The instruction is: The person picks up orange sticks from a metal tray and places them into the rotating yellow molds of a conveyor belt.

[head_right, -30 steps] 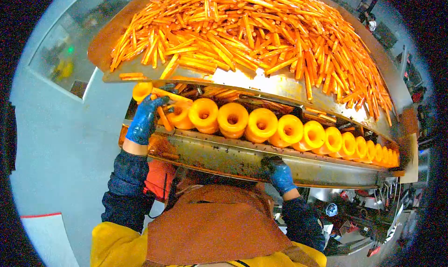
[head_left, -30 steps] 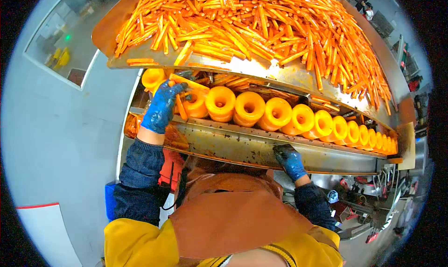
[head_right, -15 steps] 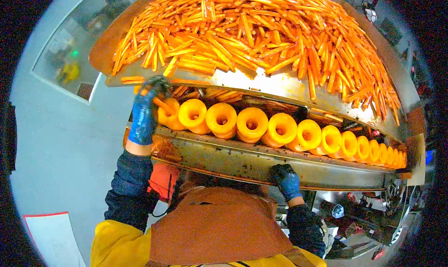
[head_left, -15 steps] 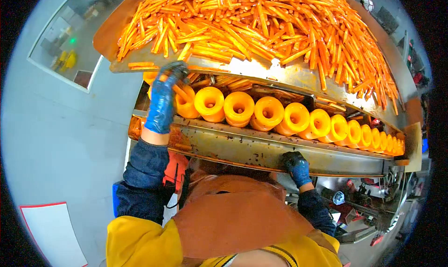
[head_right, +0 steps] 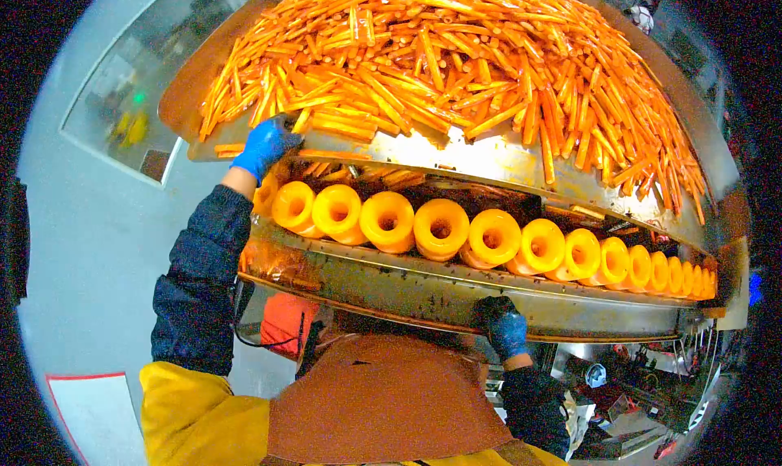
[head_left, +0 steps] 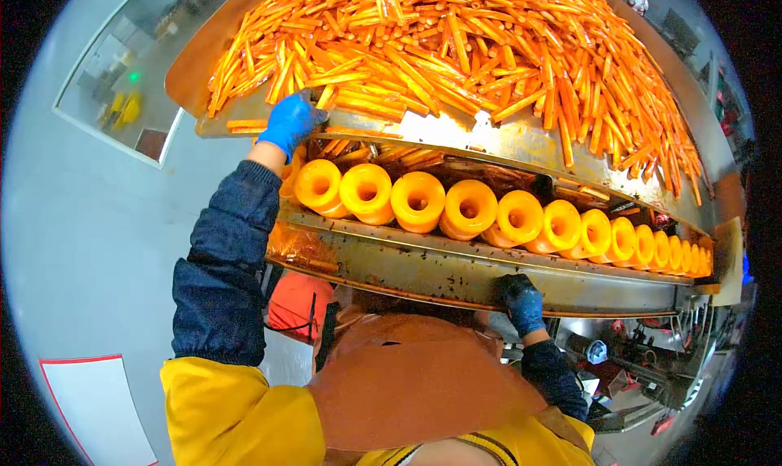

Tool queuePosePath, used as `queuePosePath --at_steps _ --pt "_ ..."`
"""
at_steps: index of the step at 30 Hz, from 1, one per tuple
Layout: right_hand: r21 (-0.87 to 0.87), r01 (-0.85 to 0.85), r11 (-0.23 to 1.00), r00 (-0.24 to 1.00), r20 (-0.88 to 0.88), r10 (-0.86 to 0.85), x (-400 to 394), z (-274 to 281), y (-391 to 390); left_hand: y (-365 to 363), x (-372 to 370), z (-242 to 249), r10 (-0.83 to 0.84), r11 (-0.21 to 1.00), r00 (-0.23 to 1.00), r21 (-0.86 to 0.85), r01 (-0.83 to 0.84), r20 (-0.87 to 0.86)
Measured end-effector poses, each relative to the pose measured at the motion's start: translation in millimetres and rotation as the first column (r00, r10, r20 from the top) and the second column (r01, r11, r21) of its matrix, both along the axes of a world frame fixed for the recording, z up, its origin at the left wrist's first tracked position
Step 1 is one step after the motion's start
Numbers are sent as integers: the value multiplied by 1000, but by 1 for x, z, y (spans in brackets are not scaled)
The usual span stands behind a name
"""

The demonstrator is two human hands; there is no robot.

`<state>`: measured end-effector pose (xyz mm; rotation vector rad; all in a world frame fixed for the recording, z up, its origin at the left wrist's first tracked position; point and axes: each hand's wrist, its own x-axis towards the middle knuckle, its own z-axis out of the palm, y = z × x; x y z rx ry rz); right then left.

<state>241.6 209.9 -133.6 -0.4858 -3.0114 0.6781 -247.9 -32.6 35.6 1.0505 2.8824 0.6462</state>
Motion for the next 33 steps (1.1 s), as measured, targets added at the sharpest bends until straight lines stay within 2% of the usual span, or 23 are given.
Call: queuePosePath --at_steps 2,3,4,5,6,7,8,9,11,13,15,18,20,21,22,23,25,26,27,28,30,31,33 --pt "38 -13 999 1000 11 12 0 0 0 7 -15 7 80 977 969 -210 -30 234" --pt "-33 31 999 999 -28 -32 -1 6 -2 9 -19 12 74 978 970 -209 -25 232" --pt "-106 72 992 995 -66 -79 -3 10 -4 10 -24 18 119 976 989 -195 -99 93" --pt "-107 76 991 994 -69 -84 -5 11 -5 12 -28 22 165 970 985 -171 -170 -45" --pt "-103 87 991 995 -35 -91 -6 11 -5 14 -26 29 86 995 996 -49 -84 24" --pt "-97 97 991 995 -1 -97 -7 11 -5 20 -22 29 84 995 996 -50 -83 25" --pt "-98 98 990 995 1 -98 -6 10 -5 29 -16 28 -114 991 991 -71 110 -66" --pt "-90 99 991 995 2 -99 -6 8 -5 39 -8 26 -309 949 939 -108 295 -151" --pt "-79 104 991 995 5 -104 -6 8 -4 65 20 32 -523 826 842 -323 463 -130" --pt "-13 138 990 984 114 -136 -6 11 -6 89 29 23 -551 803 825 -352 481 -129" --pt "-7 143 990 984 110 -141 -4 6 -6 101 35 20 -578 778 805 -383 497 -130" --pt "-2 127 992 988 85 -127 -2 1 -2 109 39 26 -527 780 849 -412 470 -29" --pt "-9 113 993 991 69 -113 0 -5 -2 98 39 32 -339 921 939 -226 316 -66" --pt "30 117 993 993 -13 -117 0 -9 -2 90 36 33 -236 965 970 -131 226 -67" --pt "69 122 990 989 -95 -115 1 -13 -3 76 27 27 -287 950 947 171 262 144" --pt "66 122 990 989 -93 -116 1 -16 -3 63 18 21 -381 864 867 459 209 322" --pt "76 104 992 988 -123 -94 1 -21 -2 34 50 52 -331 885 900 423 193 283" --pt "73 105 992 988 -123 -96 0 -21 -2 16 59 60 -361 905 932 246 346 16" --pt "96 94 991 990 -114 -83 0 -19 -2 3 68 66 -417 900 876 28 436 -242" --pt "119 82 990 992 -105 -70 -1 -18 -3 -5 76 70 -418 900 876 25 436 -240" --pt "139 46 989 997 -74 -36 -4 -8 -2 -18 88 73 -423 863 850 -427 272 -314" --pt "162 9 987 999 -41 -2 -5 -6 -3 -20 92 67 -422 861 852 -430 271 -310" --pt "191 -7 982 997 -70 20 -2 -8 -3 -18 101 48 -560 726 745 -648 230 -363"
